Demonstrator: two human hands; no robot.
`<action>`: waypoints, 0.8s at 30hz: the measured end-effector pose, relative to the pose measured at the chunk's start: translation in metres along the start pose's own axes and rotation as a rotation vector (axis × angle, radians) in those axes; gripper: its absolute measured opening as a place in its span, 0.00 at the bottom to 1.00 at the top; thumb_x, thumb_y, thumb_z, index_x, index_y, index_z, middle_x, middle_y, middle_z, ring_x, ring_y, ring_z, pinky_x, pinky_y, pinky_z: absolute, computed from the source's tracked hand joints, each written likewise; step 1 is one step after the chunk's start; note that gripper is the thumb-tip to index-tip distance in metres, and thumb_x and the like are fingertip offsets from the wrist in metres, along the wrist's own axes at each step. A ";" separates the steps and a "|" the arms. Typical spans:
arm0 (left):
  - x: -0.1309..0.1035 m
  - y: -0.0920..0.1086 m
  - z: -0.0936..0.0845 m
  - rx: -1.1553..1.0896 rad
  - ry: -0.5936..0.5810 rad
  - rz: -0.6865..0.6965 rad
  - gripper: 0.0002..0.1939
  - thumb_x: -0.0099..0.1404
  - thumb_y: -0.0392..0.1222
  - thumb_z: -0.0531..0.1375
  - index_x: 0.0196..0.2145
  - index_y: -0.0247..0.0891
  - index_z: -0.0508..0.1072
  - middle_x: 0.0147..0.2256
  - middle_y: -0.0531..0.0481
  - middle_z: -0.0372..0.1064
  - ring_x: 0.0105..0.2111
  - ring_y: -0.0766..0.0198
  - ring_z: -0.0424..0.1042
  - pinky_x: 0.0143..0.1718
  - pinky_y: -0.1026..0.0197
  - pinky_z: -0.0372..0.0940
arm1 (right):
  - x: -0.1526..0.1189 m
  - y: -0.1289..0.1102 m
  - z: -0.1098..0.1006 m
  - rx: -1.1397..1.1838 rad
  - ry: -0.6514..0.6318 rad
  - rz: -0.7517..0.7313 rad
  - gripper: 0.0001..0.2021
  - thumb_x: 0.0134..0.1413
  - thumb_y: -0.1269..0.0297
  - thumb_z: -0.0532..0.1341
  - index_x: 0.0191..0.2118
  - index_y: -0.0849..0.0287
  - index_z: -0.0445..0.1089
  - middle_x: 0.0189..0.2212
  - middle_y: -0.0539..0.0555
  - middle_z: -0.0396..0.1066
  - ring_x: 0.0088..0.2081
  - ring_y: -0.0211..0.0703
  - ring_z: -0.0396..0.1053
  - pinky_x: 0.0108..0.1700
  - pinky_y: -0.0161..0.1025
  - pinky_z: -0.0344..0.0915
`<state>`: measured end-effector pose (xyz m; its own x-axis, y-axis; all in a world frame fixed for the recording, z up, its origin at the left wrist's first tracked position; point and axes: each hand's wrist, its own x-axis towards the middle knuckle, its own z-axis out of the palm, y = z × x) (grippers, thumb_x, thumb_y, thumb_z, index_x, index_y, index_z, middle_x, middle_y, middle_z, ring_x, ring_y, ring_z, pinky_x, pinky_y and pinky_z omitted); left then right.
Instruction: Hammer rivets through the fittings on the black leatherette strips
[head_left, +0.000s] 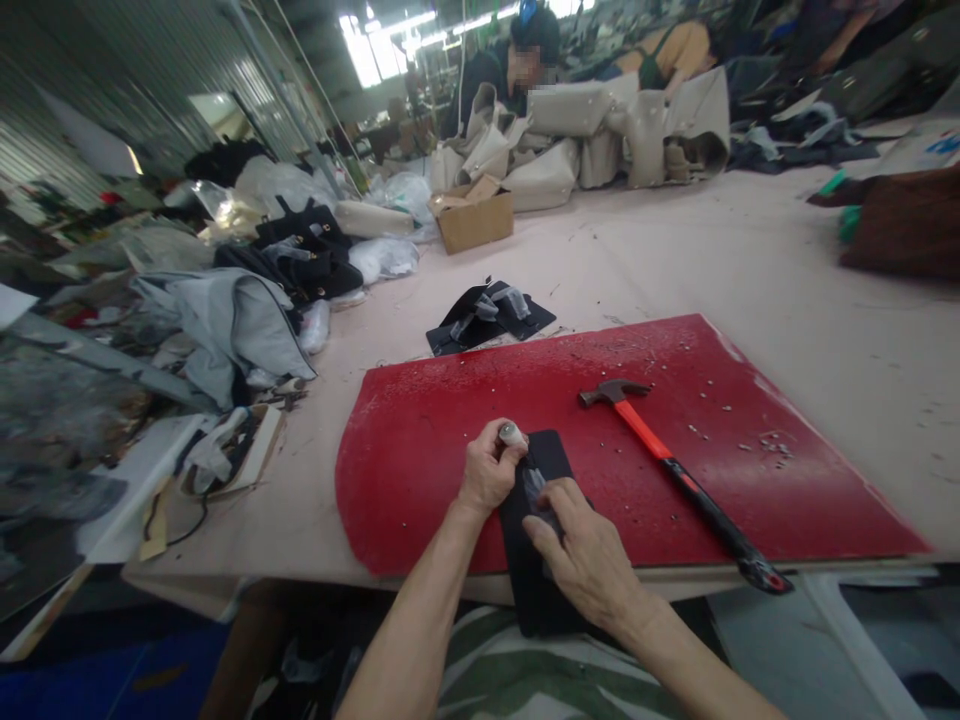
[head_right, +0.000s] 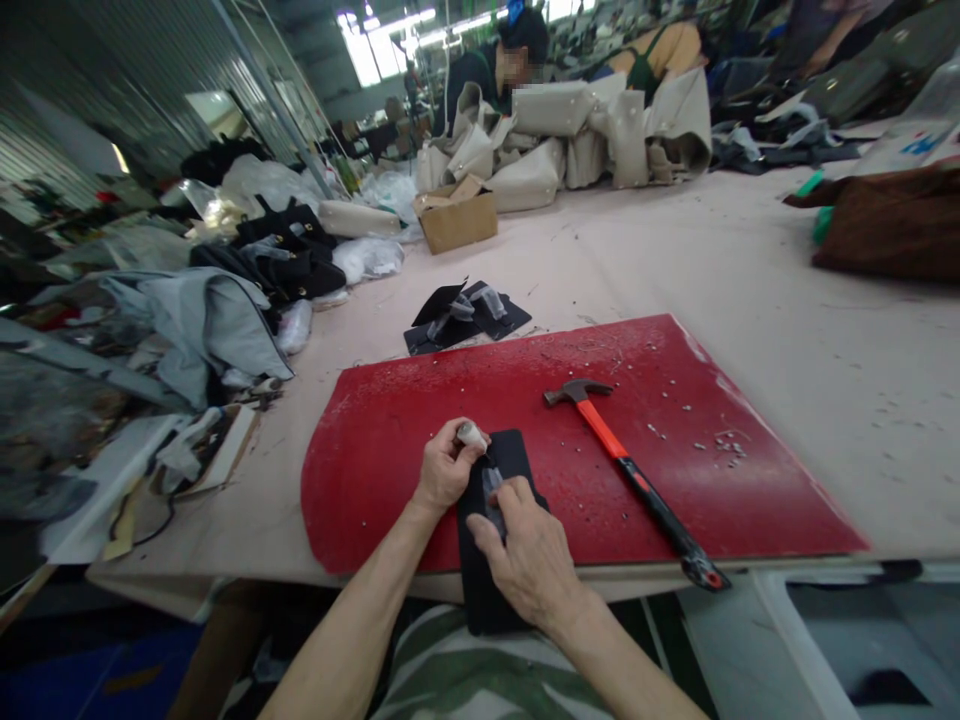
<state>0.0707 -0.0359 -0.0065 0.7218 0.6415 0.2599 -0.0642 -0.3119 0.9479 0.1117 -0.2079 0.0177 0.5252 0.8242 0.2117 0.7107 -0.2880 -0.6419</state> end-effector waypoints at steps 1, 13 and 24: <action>0.000 0.002 -0.001 0.034 -0.013 0.023 0.11 0.61 0.37 0.61 0.43 0.39 0.70 0.35 0.48 0.76 0.34 0.60 0.76 0.37 0.62 0.69 | 0.001 0.005 -0.008 0.035 0.034 -0.020 0.13 0.67 0.56 0.48 0.42 0.58 0.63 0.40 0.54 0.65 0.39 0.42 0.68 0.40 0.37 0.63; 0.006 0.001 -0.003 -0.065 -0.147 0.020 0.09 0.58 0.35 0.62 0.38 0.35 0.72 0.34 0.48 0.75 0.34 0.61 0.74 0.38 0.62 0.67 | 0.018 0.082 -0.100 0.111 -0.100 0.622 0.03 0.49 0.65 0.56 0.29 0.58 0.62 0.22 0.49 0.61 0.23 0.37 0.57 0.23 0.32 0.54; 0.006 -0.001 0.001 -0.109 -0.183 0.025 0.09 0.56 0.35 0.62 0.37 0.35 0.74 0.31 0.50 0.73 0.31 0.64 0.71 0.35 0.64 0.65 | 0.021 0.004 -0.111 0.262 0.105 0.328 0.17 0.60 0.46 0.50 0.30 0.55 0.55 0.18 0.45 0.55 0.17 0.33 0.53 0.20 0.32 0.48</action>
<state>0.0759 -0.0328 -0.0061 0.8316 0.4935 0.2549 -0.1503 -0.2419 0.9586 0.1771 -0.2461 0.1015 0.7579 0.6516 0.0306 0.3624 -0.3816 -0.8503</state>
